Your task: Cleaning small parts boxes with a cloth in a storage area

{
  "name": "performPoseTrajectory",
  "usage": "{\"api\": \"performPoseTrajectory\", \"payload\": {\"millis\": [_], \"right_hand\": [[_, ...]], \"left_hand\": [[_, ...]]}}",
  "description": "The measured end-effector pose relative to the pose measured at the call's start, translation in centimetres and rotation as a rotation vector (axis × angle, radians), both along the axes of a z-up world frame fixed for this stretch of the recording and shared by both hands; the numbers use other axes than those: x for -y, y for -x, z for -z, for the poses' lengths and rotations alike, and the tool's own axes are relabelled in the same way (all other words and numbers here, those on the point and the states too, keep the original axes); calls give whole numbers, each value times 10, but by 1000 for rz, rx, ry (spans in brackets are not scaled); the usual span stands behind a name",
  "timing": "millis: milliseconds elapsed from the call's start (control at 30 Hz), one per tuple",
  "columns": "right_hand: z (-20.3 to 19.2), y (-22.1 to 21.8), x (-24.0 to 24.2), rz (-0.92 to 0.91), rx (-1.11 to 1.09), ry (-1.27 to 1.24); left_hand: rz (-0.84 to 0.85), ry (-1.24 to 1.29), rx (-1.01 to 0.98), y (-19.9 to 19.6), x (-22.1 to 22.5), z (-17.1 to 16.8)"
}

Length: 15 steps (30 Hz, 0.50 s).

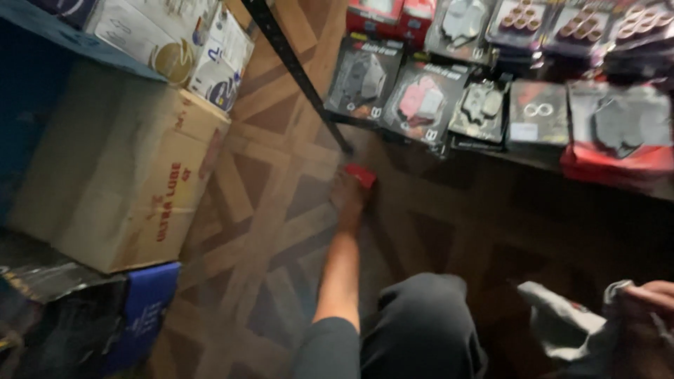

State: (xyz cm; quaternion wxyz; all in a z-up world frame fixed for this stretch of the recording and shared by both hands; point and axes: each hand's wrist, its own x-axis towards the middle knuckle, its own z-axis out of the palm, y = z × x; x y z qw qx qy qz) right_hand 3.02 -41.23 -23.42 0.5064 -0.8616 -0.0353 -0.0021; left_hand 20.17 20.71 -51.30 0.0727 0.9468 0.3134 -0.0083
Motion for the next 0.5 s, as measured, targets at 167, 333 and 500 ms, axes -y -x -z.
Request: {"api": "performPoseTrajectory", "payload": {"millis": [167,333,500], "right_hand": [[30,-18,33,-29,73,46],[10,-12,8,71,-6,56],[-70,-3,-71,95,73,18]], "left_hand": [[107,205,-1,8,0,-44],[130,-1,-79,1,3,-43],[110,92,9,9,17,-84]]}}
